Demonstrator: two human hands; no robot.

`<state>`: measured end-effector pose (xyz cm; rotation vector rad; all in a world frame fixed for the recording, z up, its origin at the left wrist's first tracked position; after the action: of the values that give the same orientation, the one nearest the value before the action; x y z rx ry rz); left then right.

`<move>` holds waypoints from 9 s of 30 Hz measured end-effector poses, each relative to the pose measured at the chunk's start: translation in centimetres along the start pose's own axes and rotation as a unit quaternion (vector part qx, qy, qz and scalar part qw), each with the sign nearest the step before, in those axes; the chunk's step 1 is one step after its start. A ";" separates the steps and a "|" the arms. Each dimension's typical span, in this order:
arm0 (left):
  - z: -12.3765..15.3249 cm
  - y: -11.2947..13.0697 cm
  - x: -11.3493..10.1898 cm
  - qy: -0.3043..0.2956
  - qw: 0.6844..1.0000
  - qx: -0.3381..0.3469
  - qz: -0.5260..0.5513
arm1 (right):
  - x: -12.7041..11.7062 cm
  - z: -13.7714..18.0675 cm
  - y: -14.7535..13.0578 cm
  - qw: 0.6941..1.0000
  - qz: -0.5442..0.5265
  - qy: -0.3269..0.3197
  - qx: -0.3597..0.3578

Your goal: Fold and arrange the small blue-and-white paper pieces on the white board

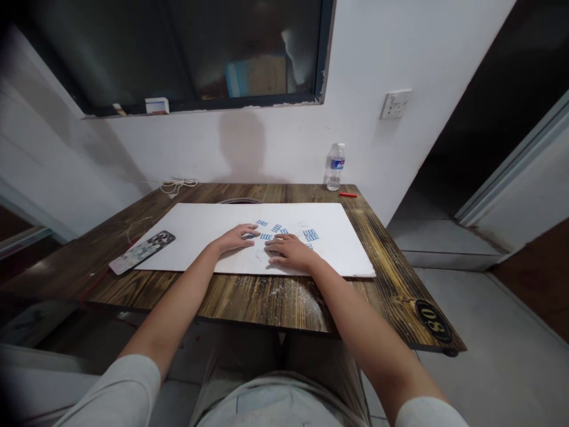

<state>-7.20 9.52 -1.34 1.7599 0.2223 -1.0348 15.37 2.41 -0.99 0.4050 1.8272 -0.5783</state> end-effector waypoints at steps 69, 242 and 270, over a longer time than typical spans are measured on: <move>1.3 6.2 0.8 -0.118 0.978 0.146 0.093 | -3.4 4.7 10.6 0.824 -0.099 0.391 0.398; -0.1 1.8 0.7 0.394 0.897 -0.055 0.192 | -3.4 4.6 10.4 0.842 -0.197 0.266 0.427; 0.2 7.4 4.4 0.068 0.985 0.064 0.145 | -1.8 -0.8 2.1 0.917 -0.295 0.198 0.182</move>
<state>-0.35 4.69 0.47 1.9150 -0.0166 -0.7332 16.47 4.60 0.47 0.2137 2.2458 -1.3485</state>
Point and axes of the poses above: each hand's wrist, its own z-axis away from the middle knuckle, its own x-axis out of the palm, y = z × x, the point moved 4 cm from there along -z, towards the middle knuckle, and after that the axes turned 9 degrees about z, right-handed, at the moved point
